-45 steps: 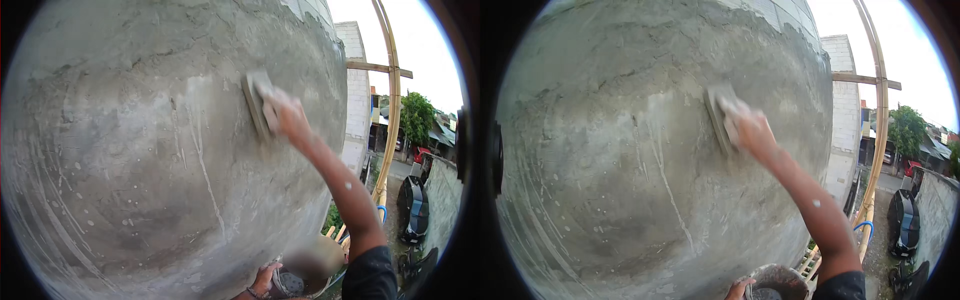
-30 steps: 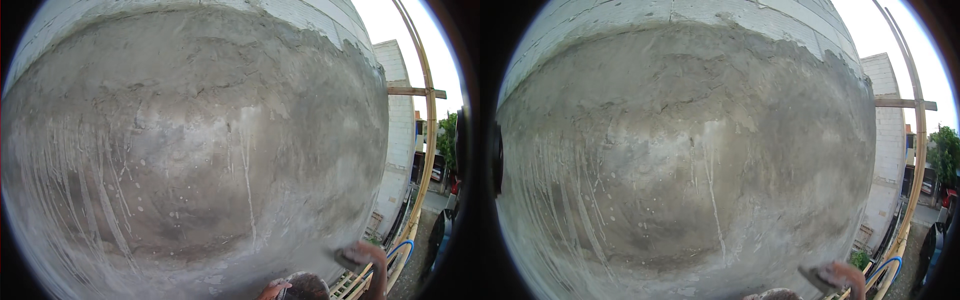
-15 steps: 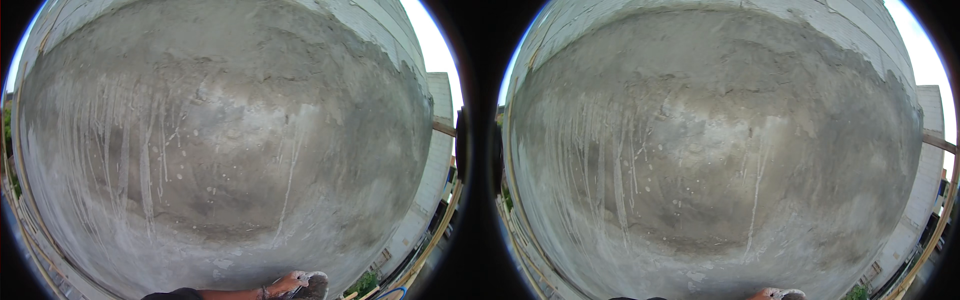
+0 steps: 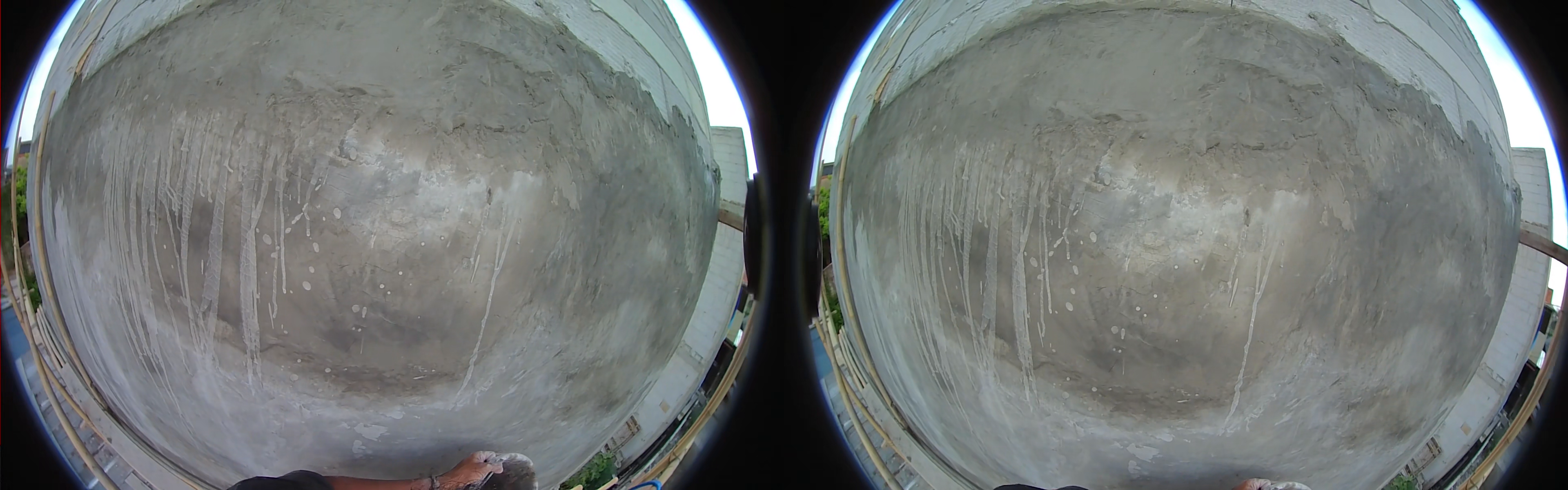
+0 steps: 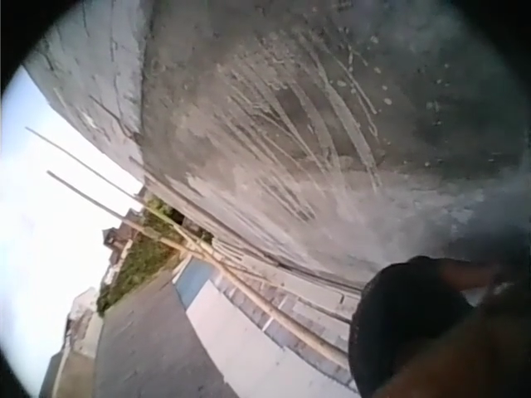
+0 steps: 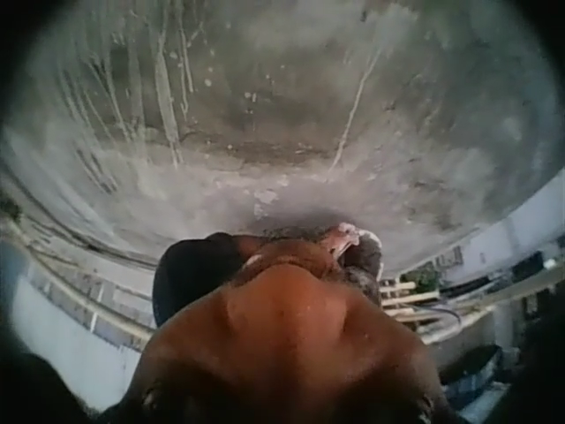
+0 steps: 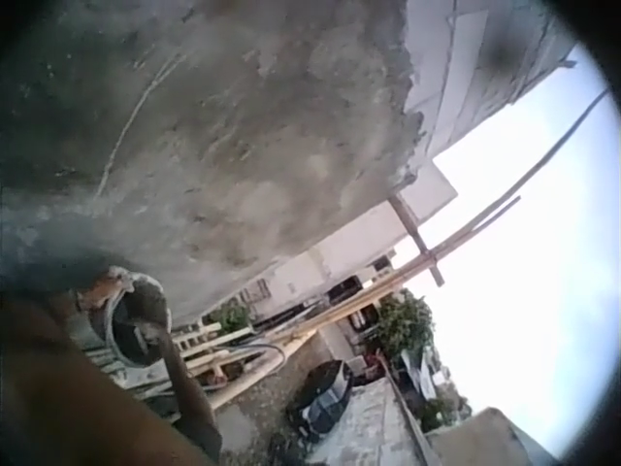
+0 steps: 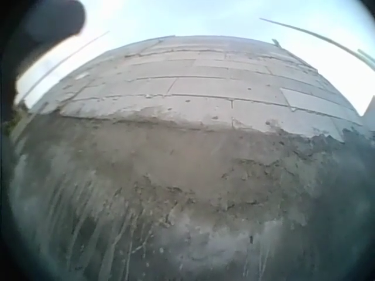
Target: Plastering and smoothing a rounded concrete wall using a trowel and plaster from a bucket.
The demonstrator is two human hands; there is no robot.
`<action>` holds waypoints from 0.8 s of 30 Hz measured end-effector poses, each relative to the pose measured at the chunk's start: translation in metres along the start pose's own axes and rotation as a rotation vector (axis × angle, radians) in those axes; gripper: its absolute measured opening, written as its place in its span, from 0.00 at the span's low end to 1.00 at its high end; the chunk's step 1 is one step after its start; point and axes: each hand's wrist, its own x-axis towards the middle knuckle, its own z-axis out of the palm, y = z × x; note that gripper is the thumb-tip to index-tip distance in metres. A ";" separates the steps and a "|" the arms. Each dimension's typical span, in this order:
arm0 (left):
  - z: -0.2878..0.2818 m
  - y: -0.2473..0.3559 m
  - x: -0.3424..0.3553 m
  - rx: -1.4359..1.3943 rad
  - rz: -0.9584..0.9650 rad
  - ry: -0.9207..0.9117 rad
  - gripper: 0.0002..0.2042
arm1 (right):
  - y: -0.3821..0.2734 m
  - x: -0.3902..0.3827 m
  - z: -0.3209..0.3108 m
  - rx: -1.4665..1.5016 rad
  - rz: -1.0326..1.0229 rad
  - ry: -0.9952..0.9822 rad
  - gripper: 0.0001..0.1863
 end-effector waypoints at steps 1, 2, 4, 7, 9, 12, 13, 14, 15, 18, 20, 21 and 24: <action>-0.045 -0.003 0.015 0.265 -0.072 -0.025 0.05 | -0.013 0.033 -0.011 0.038 -0.036 -0.041 0.15; -0.070 -0.001 0.025 0.524 -0.168 -0.043 0.07 | -0.024 0.060 -0.020 0.078 -0.056 -0.069 0.16; -0.022 0.054 -0.010 0.526 -0.365 -0.022 0.10 | -0.026 0.007 -0.038 0.164 0.026 0.085 0.17; 0.015 0.087 0.005 0.429 -0.466 0.150 0.11 | -0.095 0.065 -0.061 0.316 0.016 0.105 0.19; 0.037 0.114 -0.001 0.129 -0.483 0.302 0.07 | -0.169 0.092 -0.083 0.403 0.021 0.144 0.21; 0.023 0.126 -0.004 -0.047 -0.442 0.318 0.05 | -0.286 0.157 -0.122 0.535 0.028 0.177 0.23; 0.022 0.131 -0.005 -0.038 -0.459 0.338 0.04 | -0.327 0.174 -0.133 0.579 0.035 0.196 0.24; 0.036 0.142 -0.006 -0.040 -0.490 0.328 0.04 | -0.368 0.189 -0.147 0.621 0.046 0.233 0.24; 0.063 0.151 -0.011 -0.056 -0.532 0.354 0.04 | -0.416 0.188 -0.170 0.651 0.050 0.312 0.25; 0.040 0.143 -0.016 -0.091 -0.528 0.403 0.05 | -0.590 0.295 -0.179 0.071 -0.361 0.332 0.21; 0.014 0.135 -0.021 -0.156 -0.520 0.371 0.05 | -0.715 0.373 -0.141 -0.462 -0.695 0.466 0.25; 0.006 0.131 -0.023 -0.158 -0.546 0.351 0.05 | -0.751 0.409 -0.133 -0.492 -0.801 0.599 0.24; -0.016 0.092 -0.046 0.072 -0.180 0.139 0.07 | -0.856 0.481 -0.137 -0.904 -0.969 0.772 0.17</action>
